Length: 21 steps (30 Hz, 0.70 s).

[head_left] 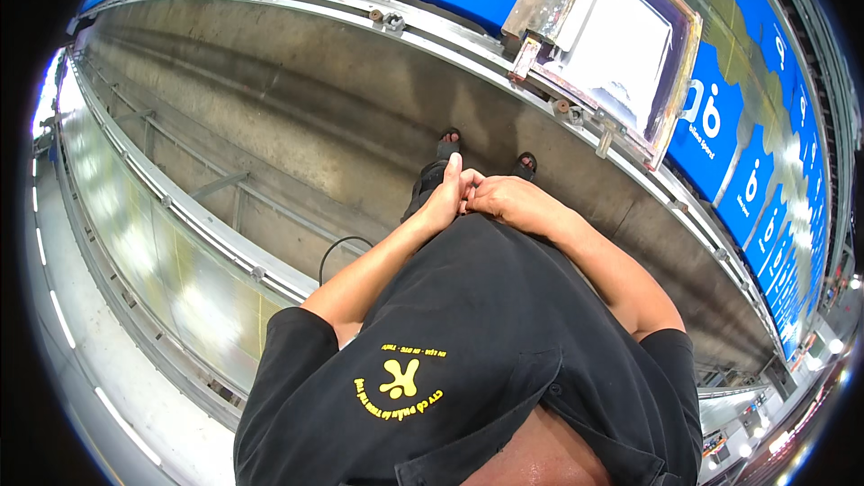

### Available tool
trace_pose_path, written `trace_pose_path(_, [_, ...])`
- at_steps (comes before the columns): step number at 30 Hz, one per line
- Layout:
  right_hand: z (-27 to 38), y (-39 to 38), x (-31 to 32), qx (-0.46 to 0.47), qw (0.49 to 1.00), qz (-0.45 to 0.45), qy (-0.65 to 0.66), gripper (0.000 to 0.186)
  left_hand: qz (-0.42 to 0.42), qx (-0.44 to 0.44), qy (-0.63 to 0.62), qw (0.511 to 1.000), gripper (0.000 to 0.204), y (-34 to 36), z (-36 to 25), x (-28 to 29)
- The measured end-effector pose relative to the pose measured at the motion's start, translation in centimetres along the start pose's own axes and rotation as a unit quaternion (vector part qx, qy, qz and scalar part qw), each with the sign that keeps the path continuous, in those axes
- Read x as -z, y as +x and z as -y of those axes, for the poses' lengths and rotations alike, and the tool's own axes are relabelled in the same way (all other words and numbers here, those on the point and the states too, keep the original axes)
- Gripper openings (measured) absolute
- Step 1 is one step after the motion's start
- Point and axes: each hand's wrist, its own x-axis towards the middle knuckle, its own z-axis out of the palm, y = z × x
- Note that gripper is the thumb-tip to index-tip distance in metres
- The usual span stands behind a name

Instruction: The person uses a squeegee to press ink through a screen onto a white t-shirt placed on a printing frame. The person repeatedly pulls the squeegee across the screen to transfer the logo onto the fabric.

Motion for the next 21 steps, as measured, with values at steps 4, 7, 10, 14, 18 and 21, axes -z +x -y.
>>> trace_pose_path(4, [-0.4, 0.1, -0.1, -0.002, 1.000, 0.029, -0.006, 0.017, -0.048, -0.021, -0.050, 0.997, 0.114, 0.4, -0.2, 0.2])
trace_pose_path(7, [-0.3, 0.7, 0.0, -0.023, 0.998, 0.061, 0.007, 0.014, -0.108, 0.010, -0.121, 0.987, 0.116, 0.2, -1.4, -1.2])
trace_pose_path(10, [-0.2, 0.9, 0.0, -0.028, 0.997, 0.064, 0.013, 0.012, -0.050, 0.021, -0.120, 0.991, 0.112, 0.0, -1.3, 0.2])
trace_pose_path(14, [-1.4, 1.0, -1.3, -0.029, 0.997, 0.065, 0.007, 0.015, -0.103, 0.017, -0.131, 0.986, 0.114, 0.4, -2.0, -1.4])
trace_pose_path(18, [-1.1, 0.8, -1.0, -0.019, 0.998, 0.054, 0.004, 0.019, -0.072, -0.004, -0.089, 0.993, 0.111, 0.3, -2.0, -0.4])
trace_pose_path(21, [-0.6, 0.5, -0.9, -0.019, 1.000, 0.016, -0.007, 0.019, -0.057, -0.061, 0.040, 0.996, 0.093, -0.4, -2.3, 0.5])
